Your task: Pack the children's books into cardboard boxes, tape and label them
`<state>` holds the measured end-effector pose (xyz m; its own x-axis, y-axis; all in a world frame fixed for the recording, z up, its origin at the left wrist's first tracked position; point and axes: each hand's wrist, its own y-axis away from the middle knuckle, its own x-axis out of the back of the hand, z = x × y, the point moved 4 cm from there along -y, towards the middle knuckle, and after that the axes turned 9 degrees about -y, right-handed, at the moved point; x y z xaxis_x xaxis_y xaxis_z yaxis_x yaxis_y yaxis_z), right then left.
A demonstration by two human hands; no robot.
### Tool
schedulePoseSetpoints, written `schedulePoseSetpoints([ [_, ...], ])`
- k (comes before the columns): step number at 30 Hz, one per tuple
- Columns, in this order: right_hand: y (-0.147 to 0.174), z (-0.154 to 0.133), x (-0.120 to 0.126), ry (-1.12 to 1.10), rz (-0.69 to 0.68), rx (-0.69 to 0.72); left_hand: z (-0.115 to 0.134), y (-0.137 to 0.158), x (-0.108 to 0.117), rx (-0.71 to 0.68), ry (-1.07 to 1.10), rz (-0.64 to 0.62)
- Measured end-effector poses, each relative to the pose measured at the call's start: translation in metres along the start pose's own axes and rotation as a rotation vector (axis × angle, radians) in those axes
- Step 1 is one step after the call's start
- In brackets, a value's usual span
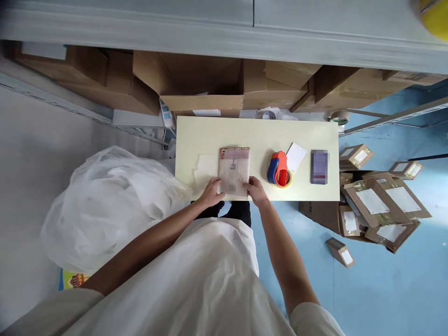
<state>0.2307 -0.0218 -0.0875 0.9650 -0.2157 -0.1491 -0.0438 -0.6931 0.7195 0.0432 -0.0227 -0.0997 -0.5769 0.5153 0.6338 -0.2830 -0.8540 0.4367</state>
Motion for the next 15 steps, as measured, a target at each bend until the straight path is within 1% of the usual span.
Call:
schedulePoseSetpoints([
  [2, 0.009, -0.012, -0.006, -0.038, -0.073, 0.065, 0.008, -0.012, -0.005, -0.015, 0.051, -0.072],
  [3, 0.013, -0.017, -0.01, -0.03, -0.076, 0.103, 0.012, -0.019, -0.008, -0.017, 0.068, -0.106],
  [5, 0.018, -0.023, -0.017, 0.025, -0.031, 0.151, 0.018, -0.032, -0.01, 0.008, 0.078, -0.138],
  [7, 0.02, -0.025, -0.029, 0.071, -0.003, 0.149, 0.016, -0.039, -0.005, 0.062, 0.057, -0.116],
  [10, 0.02, -0.02, -0.056, 0.108, -0.05, 0.113, 0.001, -0.036, 0.013, 0.157, 0.039, -0.032],
  [12, 0.019, -0.015, -0.076, 0.136, -0.064, 0.12, -0.013, -0.028, 0.03, 0.201, 0.172, 0.042],
  [13, 0.018, -0.013, -0.086, 0.152, -0.065, 0.13, -0.02, -0.023, 0.039, 0.209, 0.294, 0.062],
  [15, 0.015, -0.007, -0.105, 0.194, -0.074, 0.157, -0.03, -0.016, 0.053, 0.185, 0.543, 0.06],
])
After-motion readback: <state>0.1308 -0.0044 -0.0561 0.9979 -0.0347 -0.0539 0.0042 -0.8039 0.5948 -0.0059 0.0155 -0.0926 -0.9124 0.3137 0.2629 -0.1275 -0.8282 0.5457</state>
